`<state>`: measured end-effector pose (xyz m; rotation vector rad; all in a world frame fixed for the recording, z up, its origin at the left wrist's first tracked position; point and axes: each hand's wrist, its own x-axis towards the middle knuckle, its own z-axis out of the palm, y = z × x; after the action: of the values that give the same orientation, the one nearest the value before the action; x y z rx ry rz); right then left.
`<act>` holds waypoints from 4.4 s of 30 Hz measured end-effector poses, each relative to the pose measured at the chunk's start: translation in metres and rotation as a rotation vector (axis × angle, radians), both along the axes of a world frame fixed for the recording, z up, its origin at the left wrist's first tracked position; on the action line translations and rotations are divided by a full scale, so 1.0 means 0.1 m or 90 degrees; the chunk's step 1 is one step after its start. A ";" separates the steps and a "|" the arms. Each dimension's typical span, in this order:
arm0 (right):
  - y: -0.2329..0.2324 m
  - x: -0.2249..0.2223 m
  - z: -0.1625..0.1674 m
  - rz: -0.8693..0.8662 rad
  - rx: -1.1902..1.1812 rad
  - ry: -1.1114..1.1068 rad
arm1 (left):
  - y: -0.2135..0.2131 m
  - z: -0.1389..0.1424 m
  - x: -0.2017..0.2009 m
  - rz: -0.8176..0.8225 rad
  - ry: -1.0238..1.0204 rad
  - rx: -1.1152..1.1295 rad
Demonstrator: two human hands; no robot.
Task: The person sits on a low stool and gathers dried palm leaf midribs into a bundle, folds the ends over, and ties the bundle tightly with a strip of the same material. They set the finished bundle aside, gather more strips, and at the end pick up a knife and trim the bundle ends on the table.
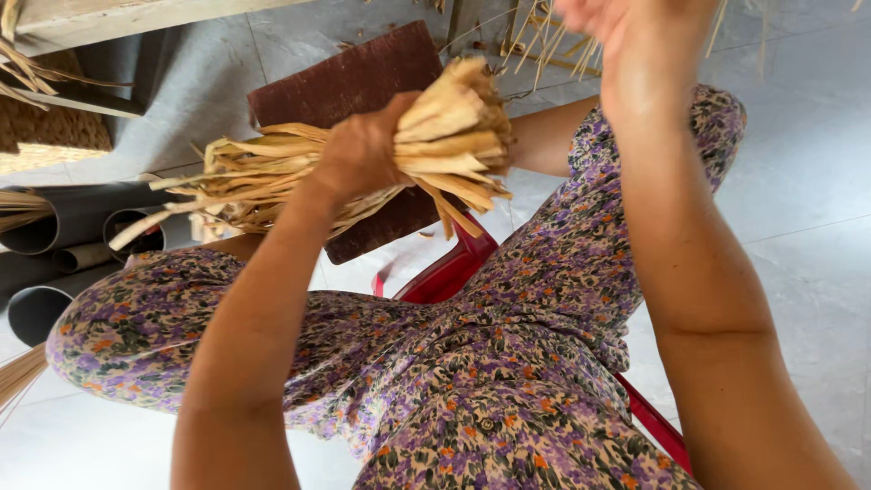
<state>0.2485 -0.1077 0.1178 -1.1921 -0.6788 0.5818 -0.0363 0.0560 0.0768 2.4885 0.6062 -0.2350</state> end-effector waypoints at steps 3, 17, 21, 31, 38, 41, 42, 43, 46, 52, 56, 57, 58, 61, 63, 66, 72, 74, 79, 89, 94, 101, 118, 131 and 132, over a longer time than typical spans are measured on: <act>-0.26 -0.36 -0.12 0.015 -0.181 -0.044 | 0.20 0.31 -0.21 0.025 -0.099 -0.128; -0.85 -1.37 -0.75 0.408 -0.811 -0.345 | 0.45 0.45 -0.20 0.100 -0.278 -0.271; -0.92 -1.60 -0.72 0.388 -0.729 -0.193 | 0.20 0.15 0.13 0.125 -0.046 -0.105; -1.17 -1.77 -0.64 0.360 -0.537 0.189 | -0.25 -0.39 0.57 0.137 0.145 0.071; -1.08 -2.00 -0.64 0.390 -0.395 -0.058 | 0.23 -0.33 0.33 0.071 -0.050 -0.212; -1.03 -1.95 -0.54 0.426 -0.293 -0.123 | 0.51 -0.45 0.30 0.261 -0.096 -0.278; -1.00 -1.93 -0.49 0.447 -0.286 -0.141 | 0.56 -0.51 0.33 0.366 0.000 -0.233; -0.97 -1.90 -0.44 0.469 -0.277 -0.161 | 0.60 -0.57 0.35 0.469 0.096 -0.185; -0.87 -1.87 -0.33 0.463 -0.238 -0.319 | 0.59 -0.76 0.38 0.448 0.141 0.028; -0.65 -1.84 -0.29 0.385 -0.277 -0.424 | 0.52 -0.94 0.56 0.470 0.187 -0.020; -0.41 -1.71 -0.27 0.385 -0.248 -0.413 | 0.49 -0.86 0.60 0.480 0.103 -0.058; -0.32 -1.66 -0.27 0.385 -0.261 -0.381 | 0.47 -0.82 0.57 0.471 0.058 -0.097; -0.23 -1.61 -0.28 0.386 -0.274 -0.349 | 0.44 -0.77 0.53 0.461 0.012 -0.136; 0.05 -1.45 -0.34 0.302 -0.219 -0.377 | 0.31 -0.62 0.44 0.465 -0.146 -0.188; 0.23 -1.34 -0.42 0.232 -0.118 -0.470 | 0.22 -0.53 0.34 0.437 -0.204 -0.147; 0.44 -1.22 -0.56 0.222 -0.206 -0.290 | 0.08 -0.43 0.22 0.419 -0.298 -0.131; 0.56 -1.16 -0.66 0.225 -0.189 -0.351 | -0.18 -0.44 0.19 0.437 -0.367 -0.112; 0.59 -1.15 -0.67 0.221 -0.114 -0.532 | -0.23 -0.46 0.17 0.433 -0.385 -0.115; 0.84 -1.10 -0.83 0.209 -0.178 -0.430 | -0.18 -0.46 0.06 0.351 -0.368 -0.199; 0.69 -0.93 -0.87 0.344 -0.100 -0.079 | -0.24 -0.61 0.17 0.443 -0.439 -0.363; 0.60 -0.86 -0.92 0.462 -0.299 -0.283 | -0.32 -0.65 0.18 0.407 -0.572 -0.248; 0.56 -0.98 -1.24 0.316 -0.360 -0.295 | -0.32 -0.46 0.13 0.388 -0.470 -0.202; 0.43 -1.09 -1.08 0.330 -0.183 -0.122 | -0.25 -0.65 0.09 0.284 -0.298 -0.152; 0.30 -1.16 -0.45 0.261 -0.164 -0.733 | -0.25 -0.82 0.18 0.332 -0.275 -0.101; 0.36 -1.20 -0.42 0.260 -0.103 -0.876 | -0.24 -0.84 0.18 0.316 -0.269 -0.087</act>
<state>0.1285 -0.0713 0.0756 -1.5386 -2.0946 0.0460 -0.0185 0.0315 -0.0070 2.0823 0.9535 0.4125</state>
